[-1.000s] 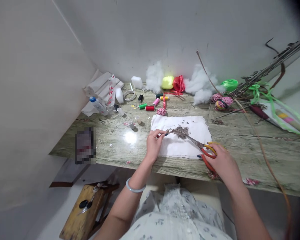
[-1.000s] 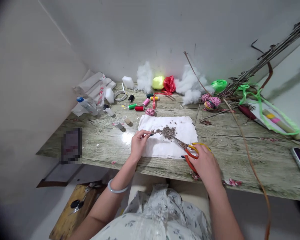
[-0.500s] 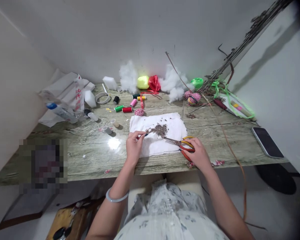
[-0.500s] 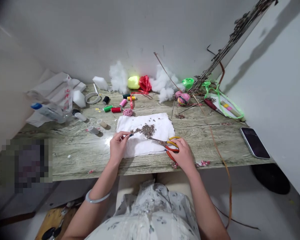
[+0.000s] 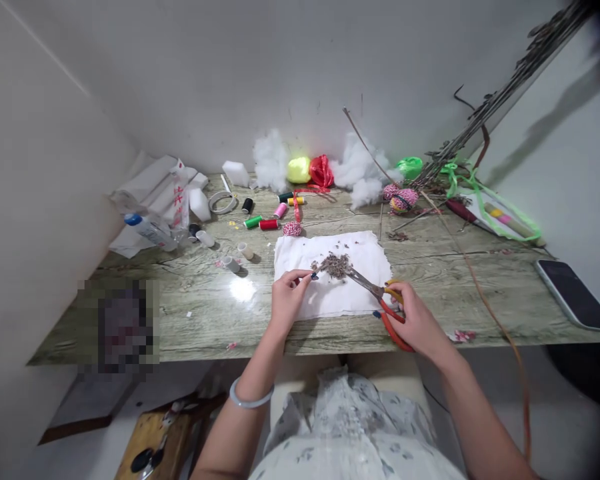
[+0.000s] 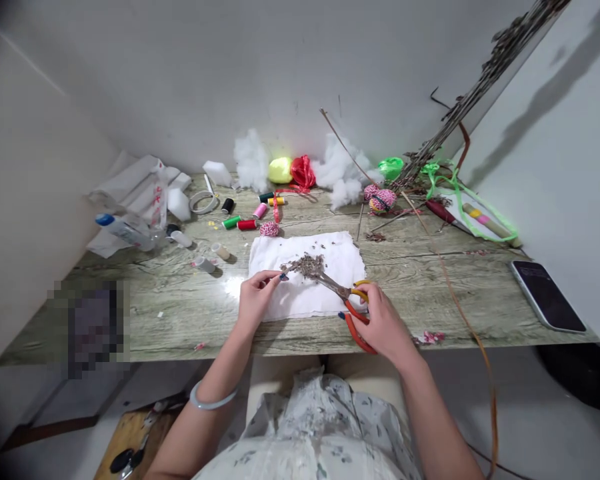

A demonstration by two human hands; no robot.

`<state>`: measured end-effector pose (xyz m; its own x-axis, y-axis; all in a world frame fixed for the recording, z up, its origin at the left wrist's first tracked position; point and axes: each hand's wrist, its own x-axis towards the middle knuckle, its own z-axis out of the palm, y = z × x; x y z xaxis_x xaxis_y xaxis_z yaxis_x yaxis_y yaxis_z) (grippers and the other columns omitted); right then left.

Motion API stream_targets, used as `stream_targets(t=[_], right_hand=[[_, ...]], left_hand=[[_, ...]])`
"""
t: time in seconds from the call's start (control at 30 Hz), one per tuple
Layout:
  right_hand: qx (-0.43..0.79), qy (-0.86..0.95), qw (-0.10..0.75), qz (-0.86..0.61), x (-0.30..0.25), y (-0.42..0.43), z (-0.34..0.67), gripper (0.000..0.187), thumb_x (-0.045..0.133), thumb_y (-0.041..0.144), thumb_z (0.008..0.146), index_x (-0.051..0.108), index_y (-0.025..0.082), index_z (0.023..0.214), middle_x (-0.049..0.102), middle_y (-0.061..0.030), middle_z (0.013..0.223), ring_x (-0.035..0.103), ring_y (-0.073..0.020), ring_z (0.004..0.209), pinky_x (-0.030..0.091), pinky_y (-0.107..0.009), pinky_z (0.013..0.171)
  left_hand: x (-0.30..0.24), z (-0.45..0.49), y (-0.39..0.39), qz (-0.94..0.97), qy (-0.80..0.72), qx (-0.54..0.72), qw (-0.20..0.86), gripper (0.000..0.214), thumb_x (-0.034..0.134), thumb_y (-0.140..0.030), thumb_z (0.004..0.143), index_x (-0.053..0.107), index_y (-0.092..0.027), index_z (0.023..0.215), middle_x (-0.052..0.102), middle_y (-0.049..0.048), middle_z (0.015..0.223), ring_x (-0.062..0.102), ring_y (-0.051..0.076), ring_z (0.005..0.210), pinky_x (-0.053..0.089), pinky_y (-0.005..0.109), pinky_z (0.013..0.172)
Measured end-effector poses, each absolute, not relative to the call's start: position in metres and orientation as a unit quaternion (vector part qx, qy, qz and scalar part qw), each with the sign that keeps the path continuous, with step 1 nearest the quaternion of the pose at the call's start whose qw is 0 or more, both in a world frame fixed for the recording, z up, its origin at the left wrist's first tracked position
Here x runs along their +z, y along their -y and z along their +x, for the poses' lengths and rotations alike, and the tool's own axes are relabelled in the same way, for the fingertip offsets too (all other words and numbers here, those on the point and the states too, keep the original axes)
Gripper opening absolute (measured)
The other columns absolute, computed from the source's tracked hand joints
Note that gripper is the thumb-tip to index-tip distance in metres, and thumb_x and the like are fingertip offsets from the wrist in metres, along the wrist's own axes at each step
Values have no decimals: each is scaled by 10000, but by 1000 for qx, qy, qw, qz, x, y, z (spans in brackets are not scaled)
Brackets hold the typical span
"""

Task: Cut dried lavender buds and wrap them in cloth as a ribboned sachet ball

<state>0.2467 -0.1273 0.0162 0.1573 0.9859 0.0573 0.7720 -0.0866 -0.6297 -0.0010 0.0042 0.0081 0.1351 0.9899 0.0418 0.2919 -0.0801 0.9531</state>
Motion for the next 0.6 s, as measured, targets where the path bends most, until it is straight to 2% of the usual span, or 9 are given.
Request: stream_targets(t=[0.13, 0.4, 0.6], right_hand=[[177, 637, 267, -701, 17, 125, 240, 438, 583, 438, 792, 410, 218, 1129, 543, -138, 1189, 568, -262, 1033, 473, -378, 844], [152, 649, 256, -701, 23, 114, 229, 405, 595, 422, 792, 420, 226, 1099, 543, -112, 1156, 555, -261, 1034, 467, -368, 839], [173, 620, 280, -712, 21, 110, 225, 407, 600, 415, 794, 420, 229, 1109, 550, -97, 1155, 569, -237, 977, 471, -354, 824]], left_hand=[[8, -1, -4, 579, -507, 409, 490, 231, 661, -372, 764, 757, -178, 843, 740, 46, 818, 574, 134, 641, 416, 238, 605], [12, -1, -3, 593, -500, 418, 473, 224, 647, -370, 780, 758, -183, 834, 744, 37, 785, 600, 135, 642, 430, 228, 599], [10, -2, -3, 601, -486, 421, 475, 237, 643, -386, 788, 757, -179, 799, 743, 45, 807, 621, 151, 692, 439, 236, 629]])
